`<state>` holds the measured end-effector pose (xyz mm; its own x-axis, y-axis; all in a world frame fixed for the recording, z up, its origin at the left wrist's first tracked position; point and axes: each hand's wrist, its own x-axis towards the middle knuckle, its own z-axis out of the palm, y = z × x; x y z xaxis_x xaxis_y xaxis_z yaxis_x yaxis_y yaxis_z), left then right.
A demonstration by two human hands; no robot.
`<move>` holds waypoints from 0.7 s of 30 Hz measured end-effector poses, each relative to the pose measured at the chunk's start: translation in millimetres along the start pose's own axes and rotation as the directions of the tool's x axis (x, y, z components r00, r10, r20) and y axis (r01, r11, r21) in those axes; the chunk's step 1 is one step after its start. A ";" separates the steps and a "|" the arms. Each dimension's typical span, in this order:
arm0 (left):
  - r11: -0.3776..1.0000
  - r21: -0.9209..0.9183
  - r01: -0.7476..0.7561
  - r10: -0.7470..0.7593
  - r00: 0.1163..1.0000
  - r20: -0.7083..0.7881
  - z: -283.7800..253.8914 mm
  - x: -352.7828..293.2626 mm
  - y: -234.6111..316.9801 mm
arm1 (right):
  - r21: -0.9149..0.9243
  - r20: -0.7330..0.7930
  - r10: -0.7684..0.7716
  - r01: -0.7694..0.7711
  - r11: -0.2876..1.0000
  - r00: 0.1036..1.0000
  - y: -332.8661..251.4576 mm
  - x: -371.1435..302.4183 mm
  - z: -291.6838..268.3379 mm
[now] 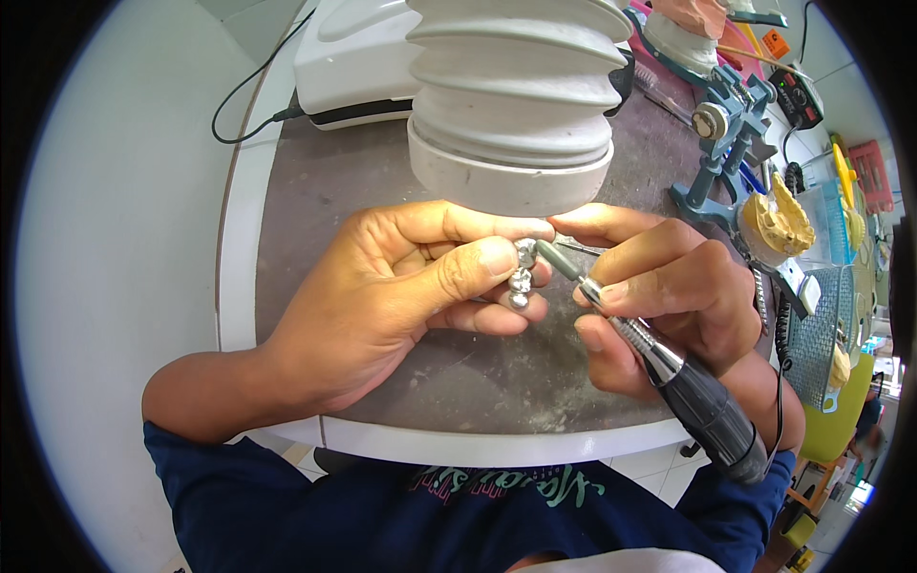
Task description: The person uses a rotary grinding tool to smooth and shape a small metal component held in the left hand. The work is performed under a magnifying lamp on a cluttered workbench. After grinding, the person places the component into a basket and picks up another small metal piece to continue the process.
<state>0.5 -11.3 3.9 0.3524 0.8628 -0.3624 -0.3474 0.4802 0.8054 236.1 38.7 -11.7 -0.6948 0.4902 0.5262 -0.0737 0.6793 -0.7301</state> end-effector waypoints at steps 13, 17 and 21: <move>1.000 -0.006 -0.025 0.025 1.000 0.012 -0.2 1.7 -3.1 | -0.050 -0.001 -0.069 0.069 0.996 0.998 3.7 4.2 0.7; 1.000 -0.007 -0.022 0.021 1.000 -0.004 -0.6 1.6 -3.7 | -0.043 0.012 -0.075 0.076 0.996 0.997 4.1 4.8 0.0; 1.000 -0.010 -0.023 0.023 1.000 0.007 -0.6 1.9 -3.2 | -0.043 0.000 -0.079 0.079 0.996 0.997 4.7 4.5 -0.3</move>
<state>1.8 -11.1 0.3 0.3505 0.8726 -0.3402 -0.3638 0.4616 0.8091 232.8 44.2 -12.6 -0.6866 0.4355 0.5822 -0.0973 0.7385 -0.6672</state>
